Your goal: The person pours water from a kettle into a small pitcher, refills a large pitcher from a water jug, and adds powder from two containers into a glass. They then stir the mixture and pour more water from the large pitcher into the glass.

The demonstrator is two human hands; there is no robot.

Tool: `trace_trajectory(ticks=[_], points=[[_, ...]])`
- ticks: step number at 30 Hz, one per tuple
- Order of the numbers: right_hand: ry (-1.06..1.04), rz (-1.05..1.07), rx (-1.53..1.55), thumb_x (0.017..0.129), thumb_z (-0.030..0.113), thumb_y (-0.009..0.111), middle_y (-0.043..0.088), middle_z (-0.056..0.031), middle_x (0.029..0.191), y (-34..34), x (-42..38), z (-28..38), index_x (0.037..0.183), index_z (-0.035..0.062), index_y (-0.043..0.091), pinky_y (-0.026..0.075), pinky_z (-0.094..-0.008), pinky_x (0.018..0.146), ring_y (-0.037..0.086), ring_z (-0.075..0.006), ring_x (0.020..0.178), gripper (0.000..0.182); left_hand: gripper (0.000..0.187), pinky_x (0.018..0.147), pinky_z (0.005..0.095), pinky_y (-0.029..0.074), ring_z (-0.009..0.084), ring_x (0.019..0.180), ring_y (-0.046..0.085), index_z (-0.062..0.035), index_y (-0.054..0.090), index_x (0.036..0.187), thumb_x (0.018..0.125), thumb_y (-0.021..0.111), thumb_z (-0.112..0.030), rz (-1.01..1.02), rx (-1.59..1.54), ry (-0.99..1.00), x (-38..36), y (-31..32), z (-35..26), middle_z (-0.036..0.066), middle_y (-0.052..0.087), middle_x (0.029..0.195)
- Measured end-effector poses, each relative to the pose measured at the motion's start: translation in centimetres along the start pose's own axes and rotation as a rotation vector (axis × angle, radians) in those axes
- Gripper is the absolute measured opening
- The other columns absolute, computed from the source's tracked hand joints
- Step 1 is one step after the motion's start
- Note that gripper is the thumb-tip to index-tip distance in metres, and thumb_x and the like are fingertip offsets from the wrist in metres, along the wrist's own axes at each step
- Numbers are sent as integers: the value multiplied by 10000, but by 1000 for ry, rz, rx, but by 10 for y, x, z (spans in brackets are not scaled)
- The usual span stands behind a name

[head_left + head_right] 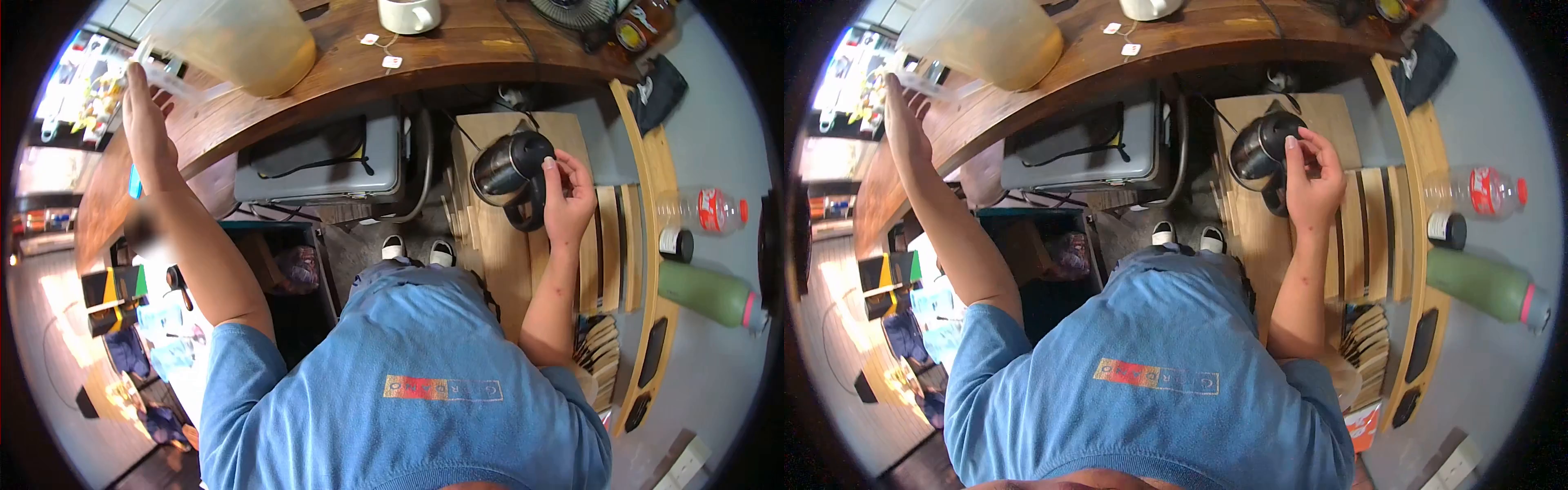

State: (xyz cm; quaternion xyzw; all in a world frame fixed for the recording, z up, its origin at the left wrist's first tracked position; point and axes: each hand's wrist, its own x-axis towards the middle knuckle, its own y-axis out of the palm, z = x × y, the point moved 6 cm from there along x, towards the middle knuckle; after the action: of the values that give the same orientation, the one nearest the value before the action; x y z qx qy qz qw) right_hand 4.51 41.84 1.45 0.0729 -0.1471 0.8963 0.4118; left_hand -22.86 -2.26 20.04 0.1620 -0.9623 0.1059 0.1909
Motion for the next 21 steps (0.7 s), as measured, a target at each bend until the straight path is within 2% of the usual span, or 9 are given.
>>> trace_trajectory(ticks=[3, 6, 11, 13, 14, 17, 21], points=[[-19, 93, 125, 865, 116, 676, 653, -2, 824, 31, 5, 10, 1045, 26, 642, 420, -196, 663, 545, -44, 729, 204, 585, 764, 280, 406, 157, 850, 602, -20, 603, 1072, 902, 522, -574, 16, 36, -75, -17, -31, 8, 78, 641, 947], [-82, 250, 106, 860, 99, 679, 658, 2, 826, 68, 7, 27, 1031, 26, 647, 425, -187, 661, 545, -28, 727, 189, 527, 755, 271, 402, 144, 823, 607, -37, 640, 974, 898, 550, -551, -13, 58, -82, -43, -68, 15, 67, 651, 907], [-124, 406, 177, 855, 83, 679, 657, -1, 830, 142, 2, 71, 1017, 9, 646, 423, -177, 659, 542, -21, 732, 181, 334, 692, 216, 384, 64, 733, 552, -42, 651, 871, 924, 609, -369, -54, 43, -118, -85, -134, 39, 11, 624, 804], [-186, 468, 282, 848, 76, 688, 655, -6, 834, 172, -3, 94, 1019, 5, 644, 426, -184, 659, 547, -29, 734, 191, 306, 701, 217, 387, 67, 735, 544, -34, 647, 859, 933, 602, -328, -42, 39, -116, -95, -160, 49, 9, 613, 788], [-220, 509, 288, 842, 71, 695, 653, -9, 842, 186, -5, 109, 1025, 3, 641, 433, -194, 671, 555, -43, 742, 202, 290, 749, 228, 419, 85, 775, 566, -42, 625, 879, 954, 570, -316, -44, 126, -111, -102, -172, 51, 20, 609, 813], [-317, 556, 330, 842, 66, 695, 652, -12, 855, 229, -9, 148, 1031, 2, 638, 444, -202, 697, 568, -57, 759, 207, 277, 752, 226, 412, 81, 766, 545, -27, 623, 867, 948, 582, -289, -88, 91, -141, -116, -203, 61, 14, 595, 801], [-511, 478, 378, 849, 88, 691, 636, -77, 1037, 280, -11, 206, 1168, -14, 554, 469, -248, 811, 599, -121, 901, 362, 171, 742, 220, 418, 72, 756, 541, -4, 620, 881, 924, 621, -169, -114, -6, -209, -127, -248, 88, 9, 587, 778]])
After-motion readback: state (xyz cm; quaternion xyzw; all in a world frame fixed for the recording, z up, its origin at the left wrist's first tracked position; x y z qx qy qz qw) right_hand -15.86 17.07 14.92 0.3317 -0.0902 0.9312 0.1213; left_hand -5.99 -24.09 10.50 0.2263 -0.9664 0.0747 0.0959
